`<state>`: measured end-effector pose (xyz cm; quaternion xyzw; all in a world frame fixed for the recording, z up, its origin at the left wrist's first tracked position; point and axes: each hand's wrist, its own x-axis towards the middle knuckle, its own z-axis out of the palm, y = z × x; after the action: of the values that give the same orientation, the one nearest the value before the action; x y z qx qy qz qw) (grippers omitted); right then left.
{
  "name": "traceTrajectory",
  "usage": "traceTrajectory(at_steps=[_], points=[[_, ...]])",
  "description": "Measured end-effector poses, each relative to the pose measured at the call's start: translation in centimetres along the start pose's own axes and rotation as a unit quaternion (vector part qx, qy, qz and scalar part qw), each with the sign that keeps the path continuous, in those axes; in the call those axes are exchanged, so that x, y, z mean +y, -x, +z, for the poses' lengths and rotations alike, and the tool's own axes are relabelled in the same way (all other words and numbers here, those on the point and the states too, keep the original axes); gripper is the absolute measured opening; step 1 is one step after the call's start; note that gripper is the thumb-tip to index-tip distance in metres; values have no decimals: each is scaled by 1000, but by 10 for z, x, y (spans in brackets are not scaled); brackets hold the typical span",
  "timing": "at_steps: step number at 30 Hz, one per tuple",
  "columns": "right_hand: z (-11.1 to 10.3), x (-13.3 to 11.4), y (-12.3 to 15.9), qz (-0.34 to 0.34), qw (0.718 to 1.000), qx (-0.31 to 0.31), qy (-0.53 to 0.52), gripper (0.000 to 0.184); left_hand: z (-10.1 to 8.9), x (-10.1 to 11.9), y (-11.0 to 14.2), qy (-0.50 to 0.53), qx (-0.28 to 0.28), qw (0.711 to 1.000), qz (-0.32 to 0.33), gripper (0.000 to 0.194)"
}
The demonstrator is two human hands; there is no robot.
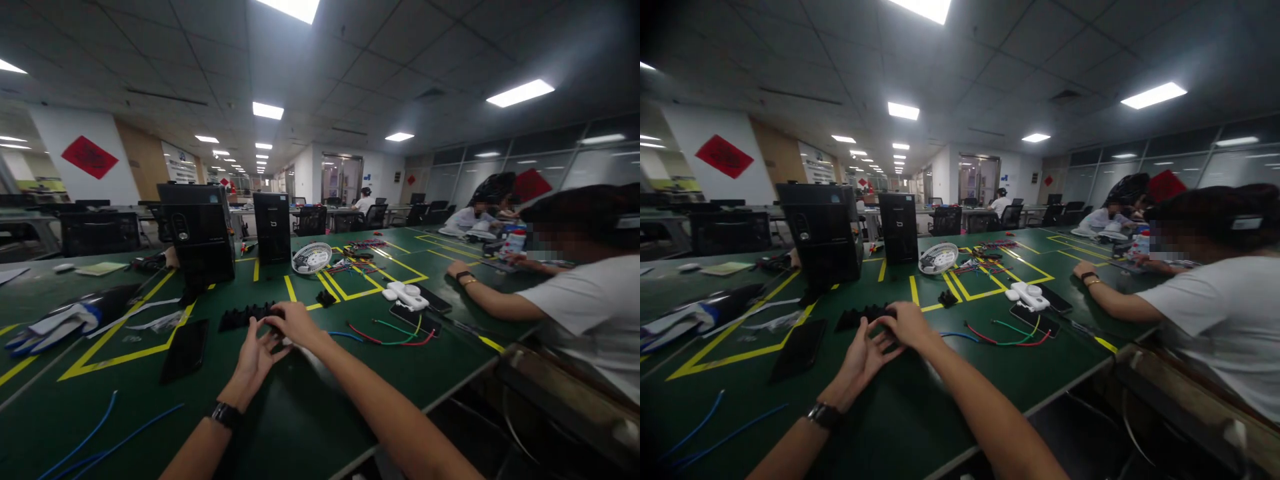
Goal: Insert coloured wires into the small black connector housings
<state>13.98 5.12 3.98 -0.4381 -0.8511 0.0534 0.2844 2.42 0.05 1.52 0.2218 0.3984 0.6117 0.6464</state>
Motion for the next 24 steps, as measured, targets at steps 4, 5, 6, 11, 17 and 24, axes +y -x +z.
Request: traceTrajectory(at_steps=[4, 5, 6, 11, 17, 24], points=[[-12, -19, 27, -67, 993, 52, -81, 32, 2, -2, 6, 34, -6, 999, 23, 18], [-21, -13, 37, -59, 993, 71, -71, 30, 1, -3, 7, 22, -1, 999, 31, 15], [-31, -3, 48, -47, 994, 88, -52, 29, -1, -3, 7, 6, -1, 999, 33, 13], [-88, 75, 123, 87, 989, 64, 104, 22, -5, -1, 8, -41, -34, 998, 34, 15], [-110, 123, 188, 116, 983, -19, 143, 16, -7, -8, 4, -59, -49, 996, 35, 20], [-123, 138, 173, 194, 967, 29, 162, 24, 5, -21, -3, -110, -80, 990, 30, 21]])
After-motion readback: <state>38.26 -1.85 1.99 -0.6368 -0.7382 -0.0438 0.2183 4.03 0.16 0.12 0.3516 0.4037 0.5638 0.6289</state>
